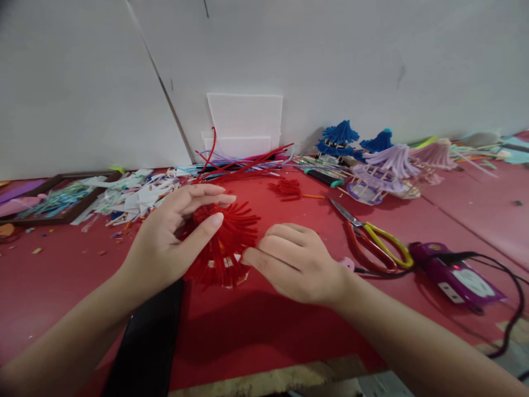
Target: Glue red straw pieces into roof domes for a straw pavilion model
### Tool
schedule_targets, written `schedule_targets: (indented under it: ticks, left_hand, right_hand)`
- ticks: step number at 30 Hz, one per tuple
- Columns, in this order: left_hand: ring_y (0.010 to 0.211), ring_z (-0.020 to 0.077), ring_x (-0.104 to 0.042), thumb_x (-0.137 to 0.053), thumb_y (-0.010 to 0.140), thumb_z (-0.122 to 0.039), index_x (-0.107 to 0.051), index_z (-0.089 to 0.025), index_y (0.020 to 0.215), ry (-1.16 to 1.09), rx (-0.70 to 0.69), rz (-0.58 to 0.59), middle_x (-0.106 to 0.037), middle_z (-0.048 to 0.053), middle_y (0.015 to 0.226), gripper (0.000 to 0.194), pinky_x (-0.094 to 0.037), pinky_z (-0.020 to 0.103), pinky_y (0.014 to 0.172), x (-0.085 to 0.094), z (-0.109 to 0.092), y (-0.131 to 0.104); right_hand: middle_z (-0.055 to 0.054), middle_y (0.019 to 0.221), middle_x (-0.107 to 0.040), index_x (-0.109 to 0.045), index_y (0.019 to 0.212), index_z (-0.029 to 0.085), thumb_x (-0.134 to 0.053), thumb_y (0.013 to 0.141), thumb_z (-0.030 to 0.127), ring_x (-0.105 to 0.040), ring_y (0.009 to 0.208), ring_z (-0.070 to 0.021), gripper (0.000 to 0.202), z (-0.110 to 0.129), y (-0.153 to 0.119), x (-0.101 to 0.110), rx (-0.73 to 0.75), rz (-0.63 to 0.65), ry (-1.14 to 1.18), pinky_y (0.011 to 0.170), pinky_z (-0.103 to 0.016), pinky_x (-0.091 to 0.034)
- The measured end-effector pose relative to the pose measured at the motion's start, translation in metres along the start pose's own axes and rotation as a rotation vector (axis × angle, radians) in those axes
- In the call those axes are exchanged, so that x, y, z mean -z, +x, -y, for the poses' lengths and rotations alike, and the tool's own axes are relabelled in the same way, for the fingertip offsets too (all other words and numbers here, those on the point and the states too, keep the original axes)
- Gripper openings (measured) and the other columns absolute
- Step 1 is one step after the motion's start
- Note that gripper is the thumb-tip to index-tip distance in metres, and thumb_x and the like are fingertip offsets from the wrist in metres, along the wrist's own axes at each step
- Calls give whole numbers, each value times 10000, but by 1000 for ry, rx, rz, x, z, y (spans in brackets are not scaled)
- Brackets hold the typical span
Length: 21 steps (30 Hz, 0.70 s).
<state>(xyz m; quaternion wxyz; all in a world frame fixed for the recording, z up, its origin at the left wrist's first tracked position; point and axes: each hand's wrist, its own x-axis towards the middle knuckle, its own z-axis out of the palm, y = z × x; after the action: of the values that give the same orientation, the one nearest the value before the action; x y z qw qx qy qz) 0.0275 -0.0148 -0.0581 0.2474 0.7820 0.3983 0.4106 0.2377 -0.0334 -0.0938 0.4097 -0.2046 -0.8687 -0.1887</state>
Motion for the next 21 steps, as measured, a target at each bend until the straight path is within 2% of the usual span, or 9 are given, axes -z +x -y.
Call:
schedule_targets:
  ticks: [5,13,21]
  left_hand:
    - [1054,211,-661,-538,907,-235,-640,-222,1045,83,-49,23,-709,48,1132,172,-519,320,879,2,-1,1]
    - [1065,218,-660,-537,924,-285,-629,-230,960,56,-32,40,-715,42,1118,113,-517,334,871,2,-1,1]
    - [1054,206,-663,-514,942,-280,-616,-218,927,55,-30,52,-712,39,1108,121,-507,314,862,2,0,2]
  right_hand:
    - [-17,637,-644,-653,801,160,-529,897,83,-587,622,-126,175,0,-1,0,-15,4,3,627,-272,-546]
    - [-23,644,-643,-648,829,137,-623,842,68,-591,650,-136,75,0,-7,-5,7,-39,55,612,-276,-539]
    - [-45,686,-650,-676,937,88,-645,815,49,-580,711,-167,132,-5,-16,-5,92,13,86,598,-301,-507]
